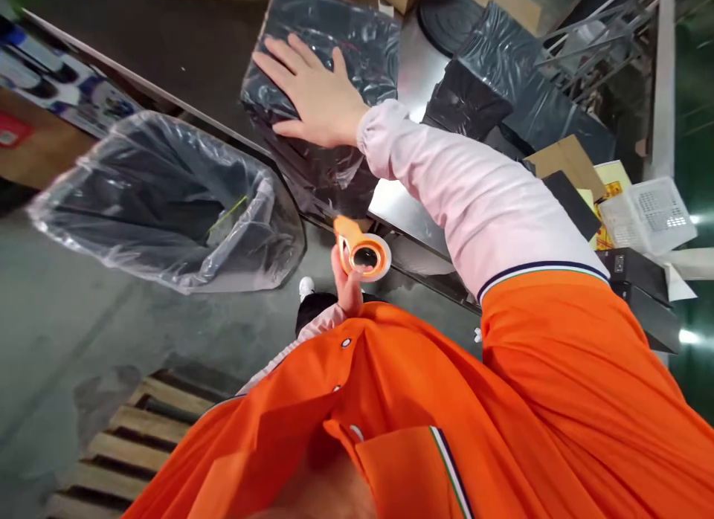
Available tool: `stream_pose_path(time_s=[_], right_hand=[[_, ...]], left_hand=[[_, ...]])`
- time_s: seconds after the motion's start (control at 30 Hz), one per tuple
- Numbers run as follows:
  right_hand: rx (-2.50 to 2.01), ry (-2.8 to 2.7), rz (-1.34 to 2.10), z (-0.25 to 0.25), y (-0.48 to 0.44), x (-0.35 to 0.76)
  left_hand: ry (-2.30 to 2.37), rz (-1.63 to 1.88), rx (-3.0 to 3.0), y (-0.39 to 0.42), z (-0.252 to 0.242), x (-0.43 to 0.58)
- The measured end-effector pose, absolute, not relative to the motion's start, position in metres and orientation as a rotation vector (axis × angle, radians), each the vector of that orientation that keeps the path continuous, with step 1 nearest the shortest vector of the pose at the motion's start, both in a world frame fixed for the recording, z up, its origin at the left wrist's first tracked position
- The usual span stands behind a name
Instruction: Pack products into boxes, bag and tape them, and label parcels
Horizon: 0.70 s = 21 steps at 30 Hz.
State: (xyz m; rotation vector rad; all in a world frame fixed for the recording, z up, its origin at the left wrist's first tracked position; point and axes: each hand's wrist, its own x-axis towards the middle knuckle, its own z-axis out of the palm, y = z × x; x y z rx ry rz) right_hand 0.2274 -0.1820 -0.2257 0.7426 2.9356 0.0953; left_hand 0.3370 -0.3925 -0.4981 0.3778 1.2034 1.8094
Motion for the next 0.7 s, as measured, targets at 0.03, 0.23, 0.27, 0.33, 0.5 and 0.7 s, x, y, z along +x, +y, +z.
stream_pose_path(time_s=[0.03,0.23,0.27,0.33,0.5,0.7], right_hand=[[0.747,2.935,0.09,-0.226,-0.183,0.227],[0.827,2.857,0.166,-0.23,-0.186,0.221],[0.83,2.852,0.161,-0.231,-0.186,0.219],[0.825,2.864,0.133,-0.231,-0.185,0.216],[0.761,2.867,0.167,-0.232,-0.178,0.22],[0.783,2.872,0.189,-0.231,-0.181,0.22]], left_hand=[[1.163,1.789,0.382,-0.388,-0.5,0.348],[1.135,1.763,0.471,-0.33,-0.506,0.365],[1.157,1.767,0.49,-0.322,-0.506,0.364],[1.208,1.764,0.511,-0.311,-0.506,0.362],[1.267,1.733,0.511,-0.297,-0.502,0.337],[1.061,1.293,0.849,-0.249,-0.481,0.354]])
